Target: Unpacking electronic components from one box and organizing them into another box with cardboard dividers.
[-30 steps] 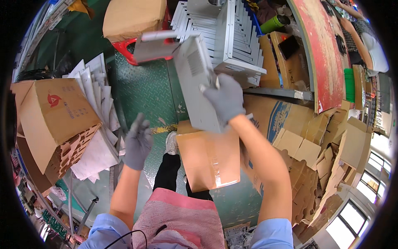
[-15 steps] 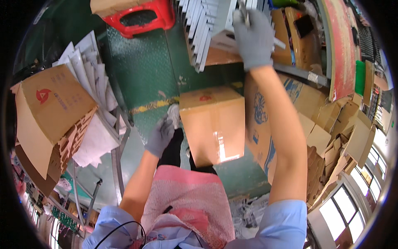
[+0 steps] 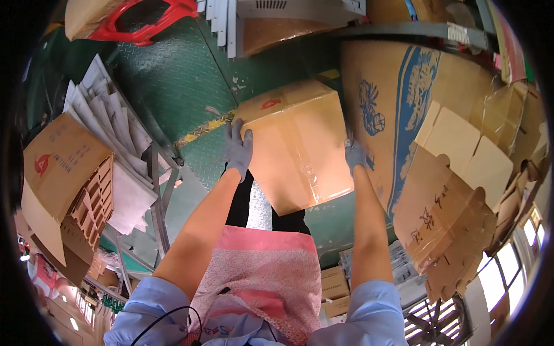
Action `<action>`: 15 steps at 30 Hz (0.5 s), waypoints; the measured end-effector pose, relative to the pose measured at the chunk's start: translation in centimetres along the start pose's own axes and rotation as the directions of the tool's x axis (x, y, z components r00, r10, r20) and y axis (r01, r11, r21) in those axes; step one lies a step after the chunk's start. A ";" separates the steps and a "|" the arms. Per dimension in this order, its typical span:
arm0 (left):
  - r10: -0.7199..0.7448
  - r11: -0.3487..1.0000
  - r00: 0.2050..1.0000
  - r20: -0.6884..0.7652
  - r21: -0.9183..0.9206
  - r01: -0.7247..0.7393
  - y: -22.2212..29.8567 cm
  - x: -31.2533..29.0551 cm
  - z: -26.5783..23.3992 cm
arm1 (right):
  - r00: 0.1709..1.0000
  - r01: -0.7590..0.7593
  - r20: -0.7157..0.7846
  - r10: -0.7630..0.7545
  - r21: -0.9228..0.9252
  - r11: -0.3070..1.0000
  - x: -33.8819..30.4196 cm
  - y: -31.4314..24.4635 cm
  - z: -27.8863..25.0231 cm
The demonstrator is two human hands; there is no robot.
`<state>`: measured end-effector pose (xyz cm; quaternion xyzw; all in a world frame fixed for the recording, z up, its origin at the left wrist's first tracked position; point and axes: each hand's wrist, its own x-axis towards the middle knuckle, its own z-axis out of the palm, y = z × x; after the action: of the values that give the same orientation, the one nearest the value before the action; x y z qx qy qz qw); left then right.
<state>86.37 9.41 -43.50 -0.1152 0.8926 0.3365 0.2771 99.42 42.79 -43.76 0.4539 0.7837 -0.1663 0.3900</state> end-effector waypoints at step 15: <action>-0.062 0.988 0.971 -0.231 -0.153 0.026 -5.7 3.0 1.1 | 0.793 0.306 -0.594 -0.136 0.196 0.931 -6.9 -0.2 6.5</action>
<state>86.62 5.80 -48.99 -0.1945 0.8888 0.3798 0.1674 104.19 34.63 -42.71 0.4377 0.8802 -0.1777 0.0462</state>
